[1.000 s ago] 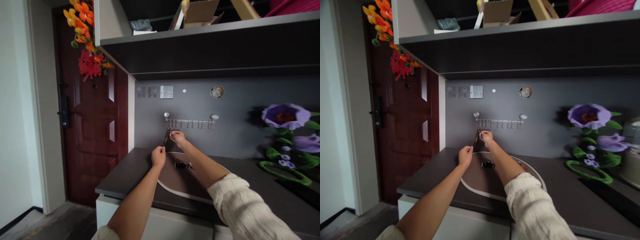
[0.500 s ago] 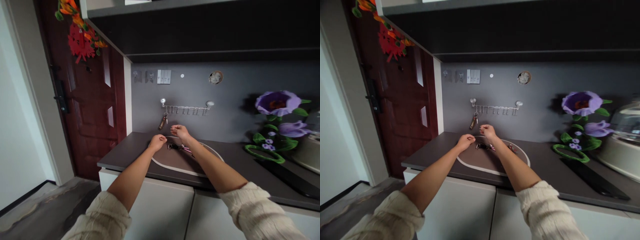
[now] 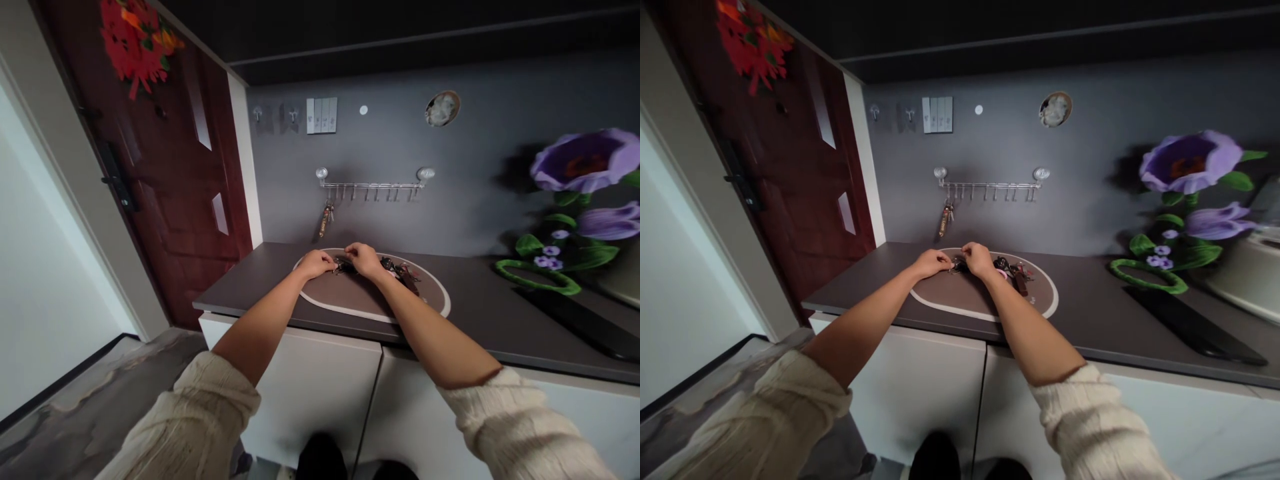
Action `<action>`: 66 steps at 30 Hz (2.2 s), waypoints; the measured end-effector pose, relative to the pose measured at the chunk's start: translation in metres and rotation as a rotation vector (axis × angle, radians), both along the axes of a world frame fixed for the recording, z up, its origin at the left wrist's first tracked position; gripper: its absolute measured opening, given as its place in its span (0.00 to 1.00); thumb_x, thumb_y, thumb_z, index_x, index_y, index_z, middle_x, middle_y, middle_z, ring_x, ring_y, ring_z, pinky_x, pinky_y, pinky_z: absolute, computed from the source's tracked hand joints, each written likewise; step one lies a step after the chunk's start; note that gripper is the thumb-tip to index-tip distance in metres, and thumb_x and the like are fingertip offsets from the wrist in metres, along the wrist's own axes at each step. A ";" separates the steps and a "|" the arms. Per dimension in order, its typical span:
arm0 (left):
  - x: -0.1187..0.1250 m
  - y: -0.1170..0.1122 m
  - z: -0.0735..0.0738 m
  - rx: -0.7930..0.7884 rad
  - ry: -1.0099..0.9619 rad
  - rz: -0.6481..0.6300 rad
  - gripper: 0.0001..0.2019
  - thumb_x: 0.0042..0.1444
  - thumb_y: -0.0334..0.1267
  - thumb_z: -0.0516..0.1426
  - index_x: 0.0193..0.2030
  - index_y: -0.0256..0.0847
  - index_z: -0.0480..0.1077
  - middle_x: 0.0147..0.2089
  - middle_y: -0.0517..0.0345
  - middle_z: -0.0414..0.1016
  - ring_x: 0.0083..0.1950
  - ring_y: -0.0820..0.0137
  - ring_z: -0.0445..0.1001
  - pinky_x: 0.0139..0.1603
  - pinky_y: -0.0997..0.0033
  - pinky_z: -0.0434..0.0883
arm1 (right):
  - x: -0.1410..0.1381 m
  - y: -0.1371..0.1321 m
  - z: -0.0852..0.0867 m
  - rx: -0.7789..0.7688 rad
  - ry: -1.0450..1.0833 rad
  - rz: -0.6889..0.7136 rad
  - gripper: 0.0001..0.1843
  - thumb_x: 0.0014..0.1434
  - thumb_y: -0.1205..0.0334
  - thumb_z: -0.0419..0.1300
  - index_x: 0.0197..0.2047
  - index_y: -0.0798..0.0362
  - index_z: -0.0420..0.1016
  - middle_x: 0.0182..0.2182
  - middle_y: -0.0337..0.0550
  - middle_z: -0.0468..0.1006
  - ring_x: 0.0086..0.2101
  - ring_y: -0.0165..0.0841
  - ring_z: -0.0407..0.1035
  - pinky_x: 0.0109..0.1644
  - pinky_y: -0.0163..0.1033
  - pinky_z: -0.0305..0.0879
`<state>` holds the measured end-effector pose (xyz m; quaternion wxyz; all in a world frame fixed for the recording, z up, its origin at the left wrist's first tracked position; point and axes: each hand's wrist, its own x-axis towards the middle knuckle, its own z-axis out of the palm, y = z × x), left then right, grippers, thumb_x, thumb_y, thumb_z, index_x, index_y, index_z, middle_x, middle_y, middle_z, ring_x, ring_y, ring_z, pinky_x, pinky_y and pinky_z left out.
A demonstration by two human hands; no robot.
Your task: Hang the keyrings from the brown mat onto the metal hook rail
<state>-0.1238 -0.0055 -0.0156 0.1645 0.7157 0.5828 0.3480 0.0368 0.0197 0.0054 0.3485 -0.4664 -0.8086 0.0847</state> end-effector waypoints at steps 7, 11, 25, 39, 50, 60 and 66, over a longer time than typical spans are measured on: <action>0.003 -0.007 0.007 0.078 0.199 -0.025 0.11 0.43 0.38 0.53 0.29 0.37 0.75 0.25 0.58 0.74 0.25 0.76 0.64 0.27 0.76 0.57 | -0.003 -0.007 0.002 0.013 -0.071 0.005 0.11 0.52 0.70 0.52 0.38 0.58 0.73 0.36 0.49 0.76 0.38 0.31 0.69 0.44 0.33 0.60; 0.004 -0.011 0.010 0.167 0.347 -0.099 0.12 0.45 0.34 0.51 0.26 0.34 0.75 0.24 0.55 0.73 0.24 0.75 0.63 0.29 0.76 0.58 | -0.003 -0.007 0.002 0.014 -0.074 0.006 0.11 0.51 0.70 0.53 0.38 0.57 0.73 0.37 0.48 0.76 0.39 0.31 0.68 0.44 0.33 0.60; 0.006 -0.010 0.004 0.245 0.275 0.072 0.11 0.53 0.31 0.47 0.31 0.35 0.70 0.37 0.47 0.67 0.43 0.65 0.65 0.49 0.68 0.58 | -0.002 -0.003 -0.002 0.025 -0.029 0.026 0.10 0.50 0.70 0.54 0.36 0.55 0.74 0.34 0.47 0.76 0.36 0.32 0.69 0.42 0.34 0.60; 0.012 0.001 0.005 0.040 -0.491 0.039 0.10 0.56 0.32 0.45 0.29 0.33 0.63 0.29 0.53 0.71 0.30 0.76 0.70 0.37 0.72 0.68 | -0.004 -0.013 0.005 0.082 -0.046 0.107 0.10 0.51 0.65 0.54 0.36 0.54 0.73 0.34 0.44 0.76 0.35 0.31 0.68 0.41 0.33 0.59; 0.018 -0.010 0.016 -0.080 -0.904 -0.041 0.08 0.56 0.32 0.47 0.29 0.32 0.62 0.26 0.54 0.71 0.28 0.78 0.71 0.42 0.67 0.69 | -0.005 -0.016 0.005 0.107 -0.027 0.145 0.11 0.52 0.60 0.54 0.35 0.54 0.73 0.33 0.44 0.76 0.32 0.30 0.67 0.37 0.32 0.58; 0.018 -0.012 0.017 -0.087 -0.965 -0.083 0.07 0.55 0.33 0.49 0.30 0.31 0.64 0.29 0.51 0.72 0.30 0.76 0.72 0.44 0.66 0.69 | -0.003 -0.012 0.004 0.129 0.077 0.126 0.09 0.51 0.63 0.52 0.32 0.54 0.73 0.30 0.42 0.75 0.30 0.29 0.66 0.37 0.32 0.57; 0.017 -0.011 0.016 -0.131 -0.950 -0.079 0.07 0.54 0.34 0.49 0.31 0.31 0.64 0.29 0.51 0.72 0.29 0.76 0.71 0.41 0.67 0.69 | -0.002 -0.008 0.003 0.160 0.145 0.115 0.09 0.52 0.63 0.52 0.31 0.54 0.73 0.30 0.43 0.75 0.32 0.29 0.66 0.38 0.33 0.58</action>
